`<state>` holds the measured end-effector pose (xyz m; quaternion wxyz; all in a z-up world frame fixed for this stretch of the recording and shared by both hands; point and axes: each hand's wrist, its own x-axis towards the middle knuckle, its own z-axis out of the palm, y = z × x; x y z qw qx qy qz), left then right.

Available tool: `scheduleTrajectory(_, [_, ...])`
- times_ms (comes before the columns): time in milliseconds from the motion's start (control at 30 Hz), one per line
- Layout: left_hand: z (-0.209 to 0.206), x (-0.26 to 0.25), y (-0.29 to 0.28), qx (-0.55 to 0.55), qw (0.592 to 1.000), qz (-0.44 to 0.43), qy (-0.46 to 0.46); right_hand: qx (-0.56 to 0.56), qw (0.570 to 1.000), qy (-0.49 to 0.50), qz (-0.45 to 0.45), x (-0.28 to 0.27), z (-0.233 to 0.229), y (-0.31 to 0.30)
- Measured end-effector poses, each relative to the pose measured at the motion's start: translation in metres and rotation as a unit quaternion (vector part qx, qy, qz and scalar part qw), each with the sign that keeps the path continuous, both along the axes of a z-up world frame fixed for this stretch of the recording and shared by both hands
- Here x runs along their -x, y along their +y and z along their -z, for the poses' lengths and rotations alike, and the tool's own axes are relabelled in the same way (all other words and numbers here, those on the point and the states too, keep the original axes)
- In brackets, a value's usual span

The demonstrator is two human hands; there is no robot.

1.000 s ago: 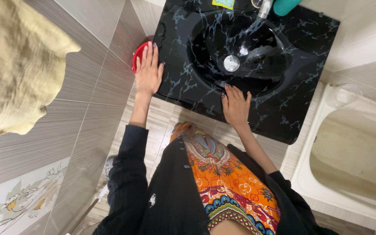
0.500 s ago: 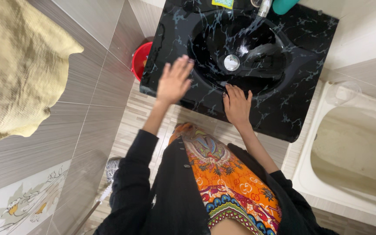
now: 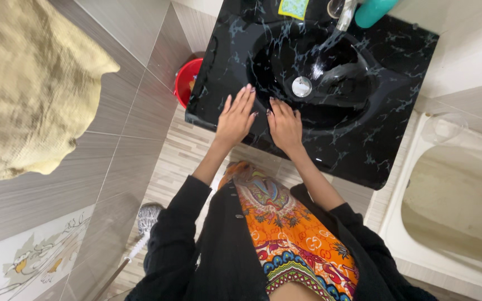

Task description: The person cleans a black marble bathroom sink. They first wipe the surface with their hands, then use a yellow sponge to scrub the basin and countertop while rinsing under running water from the faucet.

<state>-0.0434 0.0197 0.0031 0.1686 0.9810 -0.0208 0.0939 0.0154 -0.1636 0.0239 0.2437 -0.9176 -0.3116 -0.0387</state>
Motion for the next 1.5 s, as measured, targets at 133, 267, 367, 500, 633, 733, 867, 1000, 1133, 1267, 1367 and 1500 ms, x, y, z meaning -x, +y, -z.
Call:
scheduleTrajectory(133, [-0.004,0.009,0.049,-0.051,0.998,-0.004,0.034,-0.019,1.000,-0.020,0.004,0.002,-0.007,0.002])
scheduleTrajectory(267, [-0.008,0.007,0.105,-0.037,0.999,-0.019,0.030,-0.030,0.999,-0.017,0.002,0.002,-0.012,0.003])
scheduleTrajectory(367, [-0.004,-0.015,0.094,-0.034,0.994,-0.101,0.018,-0.027,1.000,-0.016,0.003,0.003,-0.012,0.003])
scheduleTrajectory(500, [-0.002,-0.028,0.023,-0.035,0.997,-0.044,0.047,-0.019,0.999,-0.025,0.004,0.002,-0.009,0.004])
scheduleTrajectory(633, [0.000,-0.041,-0.007,0.025,1.000,0.005,0.004,-0.018,1.000,-0.019,0.011,0.001,-0.007,0.002])
scheduleTrajectory(733, [0.005,-0.068,0.012,0.019,0.999,-0.027,0.007,-0.007,1.000,-0.004,0.019,0.001,-0.007,0.003])
scheduleTrajectory(867, [0.009,-0.113,0.049,-0.014,0.999,-0.043,0.030,-0.003,1.000,0.014,0.026,0.000,-0.008,0.003])
scheduleTrajectory(1000, [0.015,-0.158,0.085,-0.042,0.995,-0.078,0.036,-0.002,0.999,0.016,0.031,0.000,-0.006,0.004])
scheduleTrajectory(1133, [0.021,-0.170,0.078,-0.073,0.981,-0.179,0.019,-0.009,0.999,0.029,0.032,0.000,-0.006,0.002])
scheduleTrajectory(1267, [0.017,-0.117,0.021,-0.071,0.995,-0.073,0.017,0.000,0.999,0.019,0.026,-0.001,-0.008,0.002])
scheduleTrajectory(1367, [0.008,-0.075,0.001,0.002,0.998,-0.058,-0.005,0.002,0.999,0.021,0.027,-0.002,-0.010,0.003])
scheduleTrajectory(1500, [-0.003,-0.077,0.005,0.027,0.998,-0.058,0.001,0.020,0.999,0.030,0.031,-0.002,-0.011,0.004])
